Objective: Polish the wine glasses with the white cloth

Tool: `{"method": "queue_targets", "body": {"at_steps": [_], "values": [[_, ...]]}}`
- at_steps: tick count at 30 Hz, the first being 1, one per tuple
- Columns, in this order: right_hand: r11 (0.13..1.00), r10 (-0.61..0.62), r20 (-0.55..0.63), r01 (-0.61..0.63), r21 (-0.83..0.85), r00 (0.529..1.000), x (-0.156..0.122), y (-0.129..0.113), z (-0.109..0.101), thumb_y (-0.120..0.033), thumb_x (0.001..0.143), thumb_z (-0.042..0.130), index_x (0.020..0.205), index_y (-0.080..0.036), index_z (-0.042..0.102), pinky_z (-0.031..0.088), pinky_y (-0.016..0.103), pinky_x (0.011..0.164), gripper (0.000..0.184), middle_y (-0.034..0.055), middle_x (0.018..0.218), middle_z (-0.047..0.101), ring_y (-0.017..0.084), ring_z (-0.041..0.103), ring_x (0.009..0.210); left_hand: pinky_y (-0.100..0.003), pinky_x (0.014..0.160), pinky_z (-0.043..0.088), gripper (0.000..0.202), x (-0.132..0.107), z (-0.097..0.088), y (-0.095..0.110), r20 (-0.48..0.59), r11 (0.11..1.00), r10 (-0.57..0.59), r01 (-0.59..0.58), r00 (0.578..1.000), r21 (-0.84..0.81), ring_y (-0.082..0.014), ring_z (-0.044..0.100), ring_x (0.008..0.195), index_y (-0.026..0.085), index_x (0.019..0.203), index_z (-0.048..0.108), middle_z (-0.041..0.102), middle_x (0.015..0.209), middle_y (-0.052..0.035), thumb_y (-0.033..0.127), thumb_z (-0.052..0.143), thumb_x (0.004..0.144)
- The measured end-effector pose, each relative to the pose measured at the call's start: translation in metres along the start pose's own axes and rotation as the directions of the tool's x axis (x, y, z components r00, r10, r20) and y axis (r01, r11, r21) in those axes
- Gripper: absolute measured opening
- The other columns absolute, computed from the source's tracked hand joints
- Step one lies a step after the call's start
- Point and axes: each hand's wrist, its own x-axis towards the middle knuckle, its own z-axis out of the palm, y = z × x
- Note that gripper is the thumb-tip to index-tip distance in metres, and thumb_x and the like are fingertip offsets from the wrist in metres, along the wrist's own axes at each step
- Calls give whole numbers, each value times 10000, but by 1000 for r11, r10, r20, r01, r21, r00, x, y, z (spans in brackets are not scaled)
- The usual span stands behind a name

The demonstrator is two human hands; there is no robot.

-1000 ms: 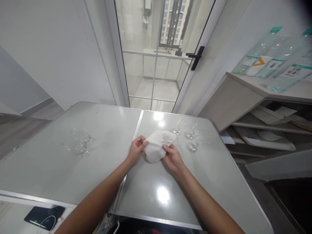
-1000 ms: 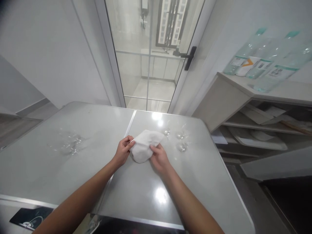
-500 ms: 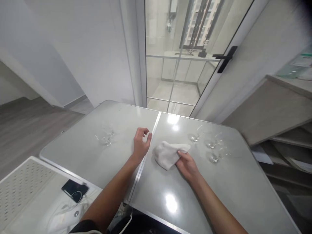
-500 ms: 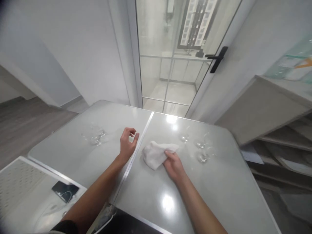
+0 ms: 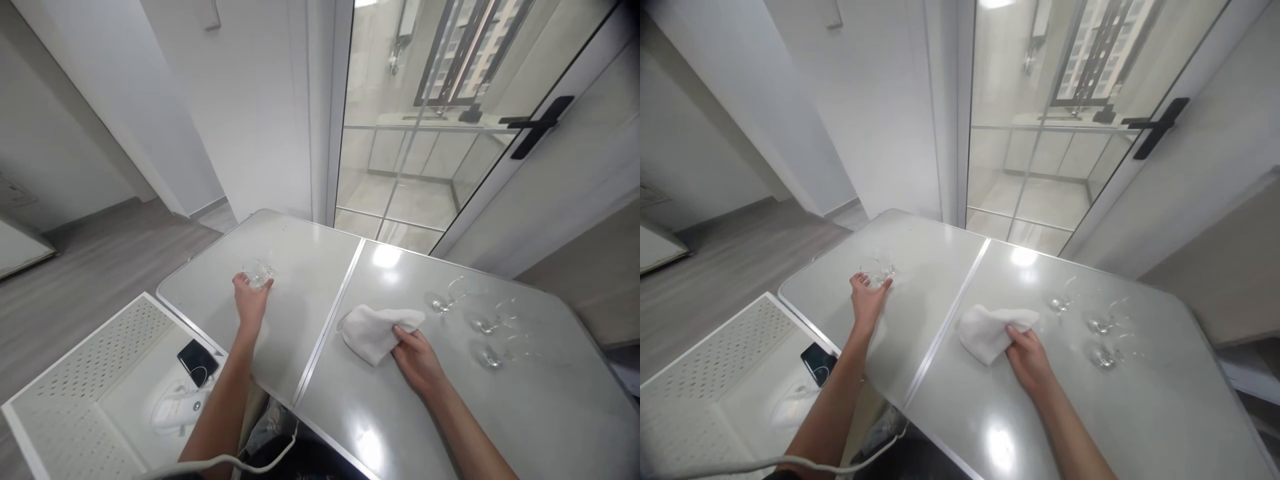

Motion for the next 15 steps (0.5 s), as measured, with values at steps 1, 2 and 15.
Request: {"method": "queue_targets", "body": {"at_steps": [1, 2, 15], "values": [[1000, -1, 2, 1, -9, 1000, -1, 0, 0, -265, 740, 890, 1039, -228, 771, 583, 451, 1009, 324, 57, 1115, 798, 311, 704, 1152, -476, 1051, 494, 679, 4, 3, -4, 31, 1000, -14, 15, 999, -20, -295, 640, 1199, 204, 1261, 471, 624, 1296, -160, 410, 856, 741], [1000, -3, 4, 3, -14, 1000, -2, -1, 1, -270, 743, 889, 1041, -226, 771, 584, 451, 1007, 324, 59, 1111, 799, 313, 703, 1153, -466, 1038, 505, 587, 6, 4, -7, 53, 999, -18, 21, 998, -44, -284, 660, 1178, 210, 1214, 493, 662, 1246, -148, 411, 826, 775], [956, -274, -101, 260, -137, 956, 2, -4, 2, -417, 782, 832, 1015, -206, 763, 575, 516, 1006, 322, 89, 1104, 790, 336, 710, 1131, -272, 751, 532, 508, -75, 41, 80, 469, 859, 512, -439, 720, -264, -162, 690, 726, 232, 1277, 638, 734, 842, 2, 511, 752, 868]]}}
